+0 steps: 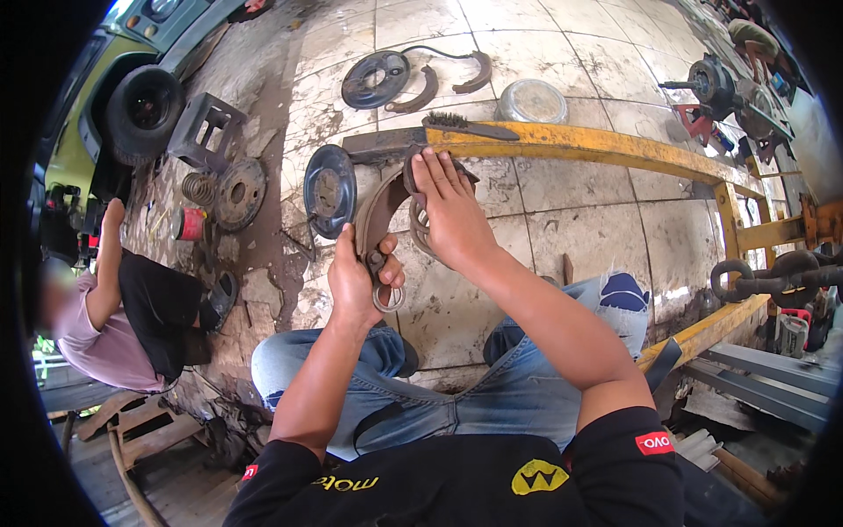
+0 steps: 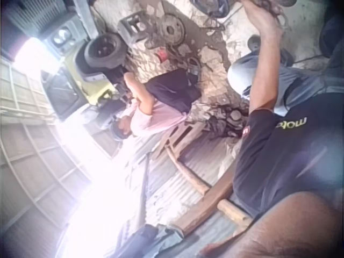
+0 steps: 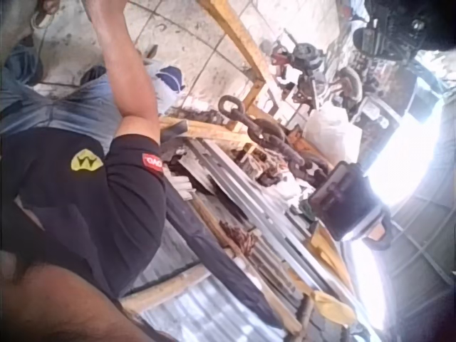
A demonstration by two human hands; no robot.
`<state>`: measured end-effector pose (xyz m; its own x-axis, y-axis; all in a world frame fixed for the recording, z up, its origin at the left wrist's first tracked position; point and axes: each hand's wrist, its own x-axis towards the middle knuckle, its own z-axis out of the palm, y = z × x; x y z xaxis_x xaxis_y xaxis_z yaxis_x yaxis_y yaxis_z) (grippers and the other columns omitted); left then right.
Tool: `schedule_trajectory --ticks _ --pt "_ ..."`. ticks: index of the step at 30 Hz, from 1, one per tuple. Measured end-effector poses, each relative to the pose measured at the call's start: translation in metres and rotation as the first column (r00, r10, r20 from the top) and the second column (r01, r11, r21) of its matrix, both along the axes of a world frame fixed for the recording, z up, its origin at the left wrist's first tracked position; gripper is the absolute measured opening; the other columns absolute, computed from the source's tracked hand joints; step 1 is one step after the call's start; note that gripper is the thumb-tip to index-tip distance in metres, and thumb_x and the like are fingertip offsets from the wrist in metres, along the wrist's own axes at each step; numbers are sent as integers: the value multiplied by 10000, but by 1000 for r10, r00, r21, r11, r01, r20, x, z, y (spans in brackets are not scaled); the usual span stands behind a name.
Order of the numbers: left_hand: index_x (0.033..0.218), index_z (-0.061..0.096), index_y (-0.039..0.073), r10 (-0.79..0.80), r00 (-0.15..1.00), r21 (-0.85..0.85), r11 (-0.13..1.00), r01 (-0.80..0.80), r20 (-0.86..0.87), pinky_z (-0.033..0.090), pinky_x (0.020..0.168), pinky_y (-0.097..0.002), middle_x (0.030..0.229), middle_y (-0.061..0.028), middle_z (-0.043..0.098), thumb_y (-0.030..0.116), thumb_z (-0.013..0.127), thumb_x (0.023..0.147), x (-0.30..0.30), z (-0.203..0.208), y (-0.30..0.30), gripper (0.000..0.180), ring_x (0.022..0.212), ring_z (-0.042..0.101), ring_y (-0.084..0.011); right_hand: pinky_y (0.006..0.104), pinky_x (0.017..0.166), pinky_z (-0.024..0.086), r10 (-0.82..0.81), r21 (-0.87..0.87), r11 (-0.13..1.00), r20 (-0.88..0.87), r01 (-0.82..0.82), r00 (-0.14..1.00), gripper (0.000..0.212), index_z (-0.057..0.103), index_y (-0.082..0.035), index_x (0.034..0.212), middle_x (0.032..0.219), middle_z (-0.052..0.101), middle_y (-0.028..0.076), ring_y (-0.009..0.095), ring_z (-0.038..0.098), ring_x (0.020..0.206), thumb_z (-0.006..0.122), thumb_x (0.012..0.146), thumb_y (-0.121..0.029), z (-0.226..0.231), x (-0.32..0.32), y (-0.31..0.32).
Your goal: The person sits on the floor and scrubs a curved metal part with a wire brush, repeatedly turning it over to clean different surfaces. The person also handles a metal spring and other small parts nearby.
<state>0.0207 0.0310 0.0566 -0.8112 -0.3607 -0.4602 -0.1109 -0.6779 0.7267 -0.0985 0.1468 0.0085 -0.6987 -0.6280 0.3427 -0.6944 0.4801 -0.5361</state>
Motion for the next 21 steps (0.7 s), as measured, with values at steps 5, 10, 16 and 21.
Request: schedule_trajectory --ticks 5,10,16,21 --pt "1191 506 48 4 1000 -1 1000 -4 14 424 501 -318 822 -60 512 403 251 1061 -2 5 1 456 504 436 -137 502 1152 294 -45 -50 998 11 46 999 555 275 -16 1519 1571 295 201 394 273 1455 445 995 -82 5 -1 2" --pt "1141 522 43 7 999 -9 1000 -7 49 430 479 -329 803 -70 525 404 251 1061 -7 7 5 458 494 442 -150 521 1152 294 42 -32 998 -122 -46 992 615 298 -117 1533 1581 287 180 393 277 1454 503 954 -81 7 6 3" --pt "1103 529 42 -18 999 11 1000 18 37 439 454 -333 795 -82 530 382 235 1065 -5 2 4 451 482 451 -161 530 1152 299 179 -13 983 -136 -182 975 738 335 -157 1524 1574 303 162 395 292 1445 598 847 -27 14 17 0" --pt "1106 524 43 -22 999 31 999 21 45 436 454 -339 795 -78 529 382 237 1066 -4 3 5 446 483 451 -159 530 1150 297 162 10 987 -106 -162 981 733 318 -158 1532 1586 279 154 384 280 1452 599 866 -37 14 16 1"
